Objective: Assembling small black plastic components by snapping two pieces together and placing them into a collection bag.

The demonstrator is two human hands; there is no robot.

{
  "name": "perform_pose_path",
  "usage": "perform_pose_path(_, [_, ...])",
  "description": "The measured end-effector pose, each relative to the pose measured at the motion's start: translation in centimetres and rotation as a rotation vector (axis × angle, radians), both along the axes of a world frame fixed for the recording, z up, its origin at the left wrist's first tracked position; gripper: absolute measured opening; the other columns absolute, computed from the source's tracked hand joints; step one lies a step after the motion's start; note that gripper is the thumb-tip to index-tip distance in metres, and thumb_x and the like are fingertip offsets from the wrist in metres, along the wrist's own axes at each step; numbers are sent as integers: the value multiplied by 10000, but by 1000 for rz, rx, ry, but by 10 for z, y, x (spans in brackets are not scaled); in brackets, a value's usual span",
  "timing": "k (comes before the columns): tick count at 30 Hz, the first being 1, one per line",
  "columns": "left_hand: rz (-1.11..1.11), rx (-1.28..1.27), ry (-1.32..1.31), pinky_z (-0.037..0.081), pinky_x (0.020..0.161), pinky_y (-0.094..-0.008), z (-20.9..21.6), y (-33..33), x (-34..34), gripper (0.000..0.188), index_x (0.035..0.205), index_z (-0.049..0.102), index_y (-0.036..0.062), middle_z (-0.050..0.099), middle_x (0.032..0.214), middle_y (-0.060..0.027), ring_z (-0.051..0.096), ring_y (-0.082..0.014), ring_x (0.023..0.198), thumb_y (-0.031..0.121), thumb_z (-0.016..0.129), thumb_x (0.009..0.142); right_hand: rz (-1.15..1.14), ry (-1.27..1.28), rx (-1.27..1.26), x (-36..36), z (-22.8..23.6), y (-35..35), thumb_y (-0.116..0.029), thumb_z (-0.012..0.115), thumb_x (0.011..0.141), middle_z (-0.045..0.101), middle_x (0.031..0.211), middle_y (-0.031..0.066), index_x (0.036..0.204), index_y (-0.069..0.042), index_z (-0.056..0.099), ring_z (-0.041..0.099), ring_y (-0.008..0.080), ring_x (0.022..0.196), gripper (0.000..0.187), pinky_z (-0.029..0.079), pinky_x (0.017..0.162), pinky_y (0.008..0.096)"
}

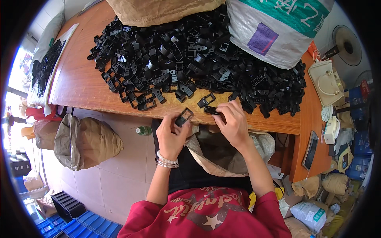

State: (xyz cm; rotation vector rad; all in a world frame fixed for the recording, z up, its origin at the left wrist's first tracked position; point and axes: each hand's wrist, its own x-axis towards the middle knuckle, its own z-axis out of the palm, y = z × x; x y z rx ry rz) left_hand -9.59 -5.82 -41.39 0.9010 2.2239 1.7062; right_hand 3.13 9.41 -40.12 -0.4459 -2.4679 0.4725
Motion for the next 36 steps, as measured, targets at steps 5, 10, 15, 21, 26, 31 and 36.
perform_pose_path(5, [-252,48,-157,411,528,-184,3,1,3,331,1017,624,-10,594,727,-20,498,-37,567,16,757,716,61,200,-300,8,21,-15,50,742,670,617,849,108,868,5,578,590,287,794,261,487,683,359])
perform_pose_path(10, [-330,8,-281,390,518,-186,19,-1,1,329,1004,644,-22,541,700,-5,443,-33,557,11,775,703,194,208,-258,15,38,-11,44,738,701,641,910,79,931,-29,643,596,248,802,259,498,695,331])
perform_pose_path(15, [-384,24,-188,366,497,-191,21,3,7,324,991,660,-26,486,633,6,396,-38,524,20,789,697,229,196,-279,18,38,-18,25,741,707,651,918,82,947,-37,653,596,256,819,262,492,703,329])
perform_pose_path(21, [-310,-120,-309,347,487,-191,26,5,11,316,997,656,-46,446,553,28,360,-26,499,19,778,712,-247,5,-5,27,6,-5,-53,739,727,589,816,109,936,-20,593,546,294,770,258,438,707,415])
perform_pose_path(26, [-306,-139,-293,347,487,-186,20,3,13,315,998,655,-52,434,549,33,356,-24,496,18,776,716,-162,102,-174,27,7,-8,36,638,775,593,865,123,978,-6,614,557,299,816,209,452,677,373])
perform_pose_path(31, [-295,-137,-300,342,483,-181,17,3,13,317,1000,652,-57,424,552,42,348,-23,500,14,775,717,-108,-106,211,16,8,4,7,617,742,560,1160,93,1056,-40,645,512,261,1045,319,396,798,383])
perform_pose_path(36, [-329,-122,-414,425,518,-170,19,6,15,305,1055,637,-53,582,580,-12,553,-22,523,-13,729,767,-14,-27,31,18,12,-2,-42,706,727,606,1025,62,1001,-43,636,544,252,974,283,390,784,368])
